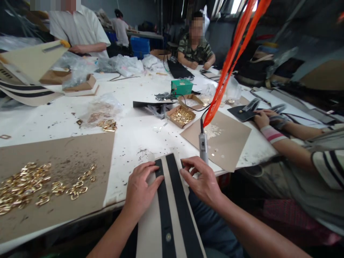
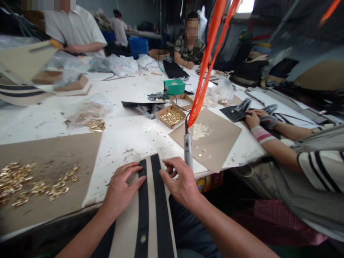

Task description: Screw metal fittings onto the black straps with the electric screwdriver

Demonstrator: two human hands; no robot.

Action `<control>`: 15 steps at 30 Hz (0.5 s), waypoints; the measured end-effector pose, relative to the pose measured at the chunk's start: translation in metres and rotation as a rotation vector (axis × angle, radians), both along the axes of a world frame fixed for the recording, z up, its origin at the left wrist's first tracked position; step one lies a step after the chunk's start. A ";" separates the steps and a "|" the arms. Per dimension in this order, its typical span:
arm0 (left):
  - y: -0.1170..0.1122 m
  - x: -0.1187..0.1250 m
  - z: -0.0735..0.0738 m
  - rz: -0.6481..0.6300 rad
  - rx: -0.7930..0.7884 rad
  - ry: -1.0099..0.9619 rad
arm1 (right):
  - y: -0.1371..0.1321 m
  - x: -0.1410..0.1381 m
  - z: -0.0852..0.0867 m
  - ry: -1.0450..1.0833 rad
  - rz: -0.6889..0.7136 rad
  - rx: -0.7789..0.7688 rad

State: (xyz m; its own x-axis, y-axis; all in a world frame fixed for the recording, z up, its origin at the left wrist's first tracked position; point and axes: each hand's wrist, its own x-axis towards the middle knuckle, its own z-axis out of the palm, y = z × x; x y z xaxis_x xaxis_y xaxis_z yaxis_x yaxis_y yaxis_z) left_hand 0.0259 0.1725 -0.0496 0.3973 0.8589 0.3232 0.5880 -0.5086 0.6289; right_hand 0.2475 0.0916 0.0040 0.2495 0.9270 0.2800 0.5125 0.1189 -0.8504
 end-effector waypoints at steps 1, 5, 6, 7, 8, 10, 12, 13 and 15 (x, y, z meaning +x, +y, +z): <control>0.001 -0.001 -0.002 -0.003 0.005 0.001 | -0.008 0.013 0.002 -0.012 -0.048 0.033; 0.005 -0.003 -0.006 -0.011 -0.005 0.007 | -0.017 0.088 0.000 -0.144 -0.278 -0.077; 0.006 -0.003 -0.006 -0.010 -0.010 0.009 | -0.013 0.109 -0.003 -0.211 -0.309 -0.156; 0.006 -0.004 -0.007 -0.006 -0.014 0.009 | -0.008 0.129 -0.007 -0.296 -0.310 -0.246; 0.007 -0.004 -0.007 -0.005 -0.016 0.010 | -0.003 0.147 -0.010 -0.340 -0.308 -0.293; 0.008 -0.005 -0.008 -0.005 -0.020 0.010 | 0.006 0.175 -0.015 -0.408 -0.273 -0.356; 0.009 -0.005 -0.009 -0.007 -0.024 0.010 | 0.012 0.190 -0.017 -0.453 -0.232 -0.388; 0.009 -0.004 -0.009 -0.009 -0.026 0.008 | 0.014 0.194 -0.018 -0.476 -0.215 -0.404; 0.009 -0.004 -0.008 -0.005 -0.030 -0.003 | 0.015 0.198 -0.018 -0.515 -0.187 -0.433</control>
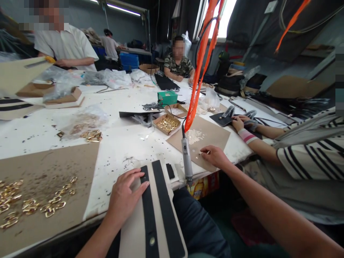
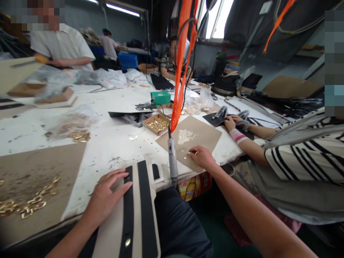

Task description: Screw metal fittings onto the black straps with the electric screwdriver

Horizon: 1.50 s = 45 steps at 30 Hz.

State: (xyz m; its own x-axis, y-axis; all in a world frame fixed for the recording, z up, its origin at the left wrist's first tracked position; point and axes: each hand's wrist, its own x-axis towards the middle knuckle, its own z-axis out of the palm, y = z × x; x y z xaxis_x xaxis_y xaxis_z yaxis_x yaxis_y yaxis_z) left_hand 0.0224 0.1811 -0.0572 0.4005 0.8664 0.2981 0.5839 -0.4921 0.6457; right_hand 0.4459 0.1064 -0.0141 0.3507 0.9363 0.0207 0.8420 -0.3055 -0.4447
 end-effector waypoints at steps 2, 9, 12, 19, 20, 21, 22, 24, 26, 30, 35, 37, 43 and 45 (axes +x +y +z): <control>-0.001 0.001 0.002 0.003 -0.011 -0.005 | 0.000 0.001 -0.001 -0.016 0.030 -0.029; -0.001 0.002 0.006 0.011 -0.039 -0.018 | 0.019 0.005 -0.006 -0.074 0.049 0.010; -0.001 0.001 0.005 0.021 -0.045 -0.011 | 0.043 0.004 -0.006 -0.094 0.061 0.006; -0.001 0.000 0.003 0.019 -0.021 -0.007 | 0.077 -0.001 -0.007 -0.139 0.042 -0.024; -0.001 0.000 0.003 0.020 -0.014 -0.006 | 0.077 -0.001 -0.008 -0.141 0.041 -0.025; -0.001 -0.001 0.003 0.020 -0.007 -0.004 | 0.076 -0.001 -0.009 -0.141 0.036 -0.022; -0.001 -0.001 0.002 0.019 -0.001 -0.002 | 0.074 -0.001 -0.010 -0.138 0.028 -0.016; -0.001 -0.001 0.002 0.016 0.008 0.003 | 0.072 0.000 -0.013 -0.122 0.004 0.000; -0.001 0.000 0.002 0.015 0.008 0.007 | 0.070 0.001 -0.016 -0.095 -0.015 0.010; -0.001 -0.001 0.002 0.021 0.006 0.006 | 0.072 0.002 -0.018 -0.058 0.004 0.008; -0.001 -0.002 0.001 0.023 0.016 0.000 | 0.073 0.000 -0.007 -0.057 0.061 -0.050; -0.001 -0.003 0.000 0.023 0.024 -0.002 | 0.071 -0.001 -0.003 -0.043 0.080 -0.092; 0.001 -0.003 0.000 0.023 0.025 -0.010 | 0.079 -0.002 0.003 -0.030 0.051 -0.209; -0.001 -0.002 0.002 0.024 0.012 -0.014 | 0.084 -0.004 0.005 -0.068 0.054 -0.228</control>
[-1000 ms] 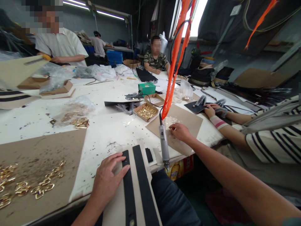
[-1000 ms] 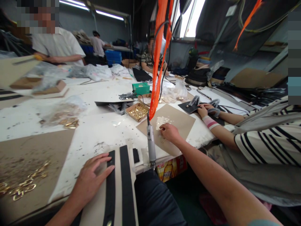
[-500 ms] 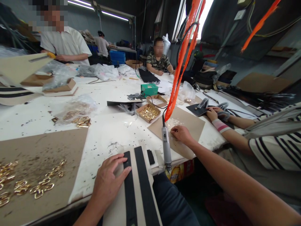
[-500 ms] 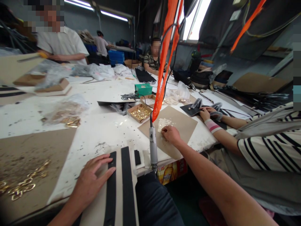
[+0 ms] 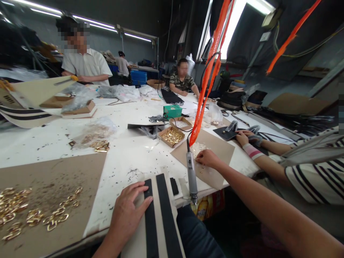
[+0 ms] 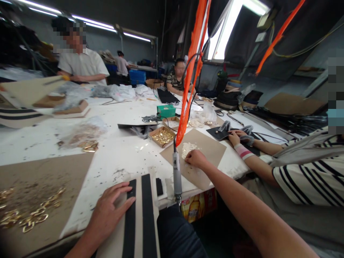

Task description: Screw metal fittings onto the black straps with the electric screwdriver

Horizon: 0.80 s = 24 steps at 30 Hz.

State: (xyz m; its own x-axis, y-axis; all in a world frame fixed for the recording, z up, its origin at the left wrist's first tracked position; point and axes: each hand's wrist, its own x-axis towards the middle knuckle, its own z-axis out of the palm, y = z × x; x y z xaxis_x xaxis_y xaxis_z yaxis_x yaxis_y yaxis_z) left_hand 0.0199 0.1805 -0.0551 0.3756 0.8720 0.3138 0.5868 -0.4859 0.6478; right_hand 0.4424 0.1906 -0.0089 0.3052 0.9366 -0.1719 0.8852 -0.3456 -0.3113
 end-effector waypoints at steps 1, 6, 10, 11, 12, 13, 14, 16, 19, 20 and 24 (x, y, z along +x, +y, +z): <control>-0.002 0.000 0.002 0.000 -0.008 -0.001 | 0.001 -0.001 0.001 -0.028 0.004 0.002; -0.014 0.003 0.011 0.005 -0.065 -0.021 | -0.020 -0.010 0.021 -0.131 -0.025 0.113; -0.019 0.005 0.012 0.011 -0.073 -0.035 | -0.057 -0.049 0.058 0.141 -0.110 0.298; -0.020 0.006 0.012 0.010 -0.068 -0.042 | -0.065 -0.067 0.066 0.259 -0.098 0.357; -0.020 0.006 0.012 0.013 -0.066 -0.049 | -0.071 -0.088 0.071 0.363 -0.021 0.368; -0.021 0.006 0.012 0.017 -0.070 -0.051 | -0.075 -0.112 0.073 0.456 0.076 0.352; -0.022 0.007 0.013 0.022 -0.079 -0.047 | -0.077 -0.135 0.072 0.522 0.173 0.271; -0.023 0.007 0.015 0.031 -0.100 -0.036 | -0.071 -0.177 0.060 0.595 0.307 0.134; -0.024 0.007 0.016 0.041 -0.108 -0.036 | -0.052 -0.214 0.033 0.569 0.425 0.074; -0.025 0.007 0.016 0.041 -0.105 -0.038 | -0.046 -0.220 0.025 0.535 0.446 0.060; -0.025 0.008 0.016 0.039 -0.109 -0.032 | -0.035 -0.225 0.012 0.381 0.443 0.005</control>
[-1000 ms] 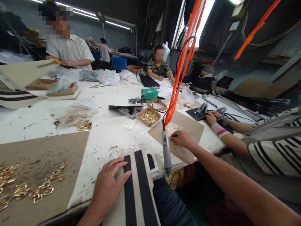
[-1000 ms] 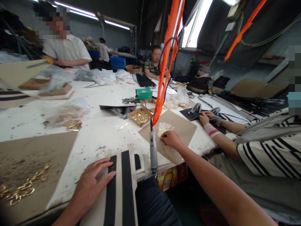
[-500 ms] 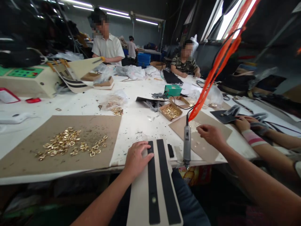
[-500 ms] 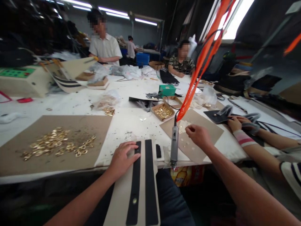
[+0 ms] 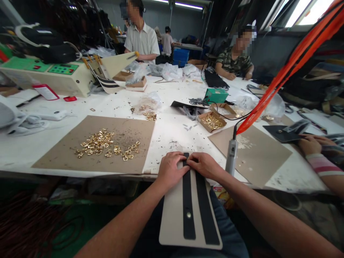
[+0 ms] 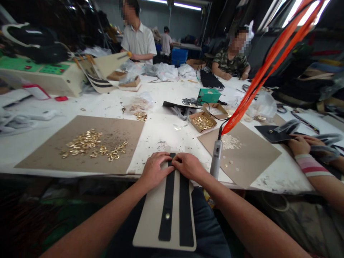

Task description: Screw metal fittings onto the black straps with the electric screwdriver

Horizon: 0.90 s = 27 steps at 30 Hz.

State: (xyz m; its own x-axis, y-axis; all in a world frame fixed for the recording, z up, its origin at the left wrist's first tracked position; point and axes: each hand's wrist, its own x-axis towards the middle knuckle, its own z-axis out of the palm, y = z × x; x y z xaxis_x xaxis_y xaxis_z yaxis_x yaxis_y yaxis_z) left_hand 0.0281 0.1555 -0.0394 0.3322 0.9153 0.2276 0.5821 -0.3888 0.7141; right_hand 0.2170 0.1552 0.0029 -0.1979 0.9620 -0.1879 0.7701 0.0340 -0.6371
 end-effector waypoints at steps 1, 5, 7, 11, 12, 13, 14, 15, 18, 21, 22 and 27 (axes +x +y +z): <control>0.000 0.000 0.000 0.001 -0.008 0.001 | 0.001 0.000 0.000 -0.030 -0.013 -0.003; 0.000 0.000 0.000 0.005 -0.028 -0.002 | 0.004 -0.004 0.004 -0.114 -0.069 -0.041; 0.000 -0.001 0.001 0.010 -0.026 -0.006 | 0.008 -0.007 0.005 -0.139 -0.081 -0.058; -0.001 -0.002 0.003 0.028 -0.056 -0.009 | 0.014 -0.013 0.004 -0.134 -0.089 -0.063; -0.002 -0.003 0.004 0.028 -0.071 -0.011 | 0.014 -0.014 0.004 -0.118 -0.090 -0.051; -0.002 -0.003 0.004 0.033 -0.080 -0.013 | 0.011 -0.014 0.004 -0.077 -0.092 -0.028; -0.002 -0.004 0.005 0.036 -0.084 -0.013 | 0.006 -0.014 0.003 -0.006 -0.094 0.008; -0.002 -0.005 0.005 0.039 -0.087 -0.015 | -0.001 -0.011 0.002 0.088 -0.101 0.055; -0.002 -0.006 0.005 0.049 -0.087 -0.022 | -0.035 0.009 -0.004 0.343 -0.228 0.240; -0.001 -0.006 0.003 0.036 -0.070 -0.033 | -0.072 0.046 -0.013 0.265 -0.534 0.494; 0.000 -0.006 0.002 0.026 -0.061 -0.037 | -0.080 0.060 -0.016 0.207 -0.623 0.559; 0.003 -0.004 0.000 -0.010 -0.028 -0.025 | -0.082 0.102 -0.029 0.027 -0.714 0.365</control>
